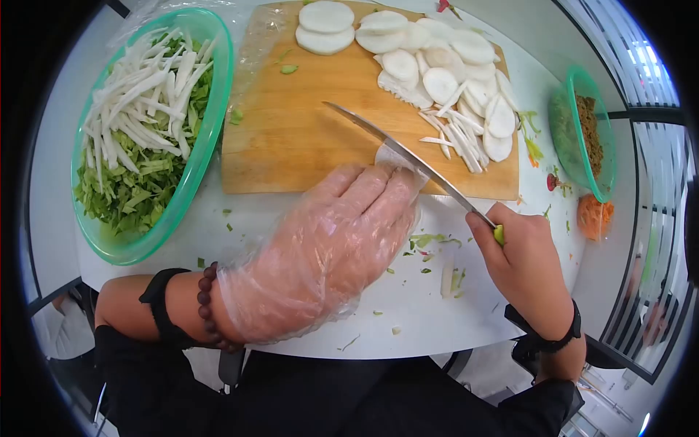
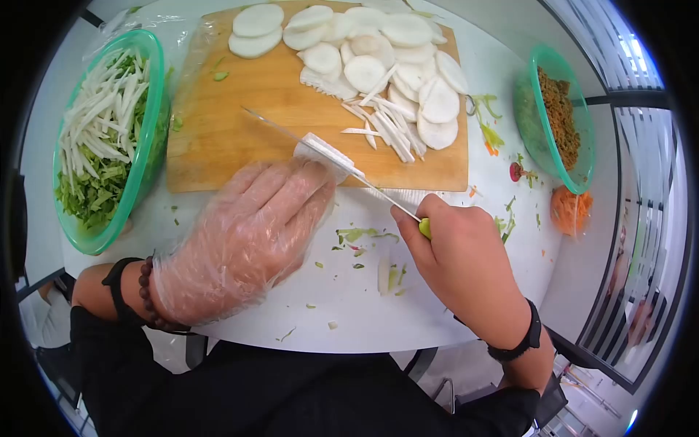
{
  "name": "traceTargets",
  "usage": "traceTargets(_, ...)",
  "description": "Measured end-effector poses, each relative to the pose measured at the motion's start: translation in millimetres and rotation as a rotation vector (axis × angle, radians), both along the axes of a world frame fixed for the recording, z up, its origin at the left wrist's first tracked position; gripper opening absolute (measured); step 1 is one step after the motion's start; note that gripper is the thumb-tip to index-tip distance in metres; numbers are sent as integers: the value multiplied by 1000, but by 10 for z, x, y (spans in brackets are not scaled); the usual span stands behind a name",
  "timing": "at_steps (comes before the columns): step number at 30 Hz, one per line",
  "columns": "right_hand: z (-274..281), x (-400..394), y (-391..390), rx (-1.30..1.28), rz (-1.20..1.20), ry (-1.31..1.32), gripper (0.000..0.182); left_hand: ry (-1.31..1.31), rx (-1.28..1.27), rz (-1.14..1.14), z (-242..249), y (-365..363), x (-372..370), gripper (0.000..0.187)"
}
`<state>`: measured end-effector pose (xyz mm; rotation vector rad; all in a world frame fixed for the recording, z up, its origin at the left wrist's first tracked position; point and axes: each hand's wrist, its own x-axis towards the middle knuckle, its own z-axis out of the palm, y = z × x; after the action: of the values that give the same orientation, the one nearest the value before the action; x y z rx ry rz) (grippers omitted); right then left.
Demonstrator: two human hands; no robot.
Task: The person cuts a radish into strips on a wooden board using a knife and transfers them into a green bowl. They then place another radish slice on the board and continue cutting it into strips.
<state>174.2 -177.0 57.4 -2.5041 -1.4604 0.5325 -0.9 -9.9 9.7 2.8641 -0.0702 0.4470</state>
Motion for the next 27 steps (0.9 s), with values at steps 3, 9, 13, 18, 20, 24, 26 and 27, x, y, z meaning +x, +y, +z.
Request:
traceTargets(3, -26, 3, -40, -35, 0, -45, 29, -50, -23, -13, -61, 12, 19, 43)
traceTargets(9, -15, -103, -95, -139, -1, -193, 25, -17, 85, -1, -40, -6, -26, 40)
traceTargets(13, -120, -92, -36, -92, 71, -258, 25, 0, 65, -1, -48, -47, -18, 44)
traceTargets(18, -16, -20, 170, -38, 29, -235, 26, -32, 64, -12, -66, -14, -10, 42)
traceTargets(20, 36, -55, 156, -54, -26, -151, 26, -34, 31, -2, -71, -20, -5, 39)
traceTargets(24, 70, -148, 107, -118, -47, -100, 24, -58, -4, 33, -125, -57, -15, 36)
traceTargets(26, 55, -131, 64, -120, -22, -112, 23, -53, 9, 31, -124, -63, -11, 37)
traceTargets(27, 39, -116, 37, -118, -5, -126, 23, -47, 31, 27, -118, -60, -14, 37)
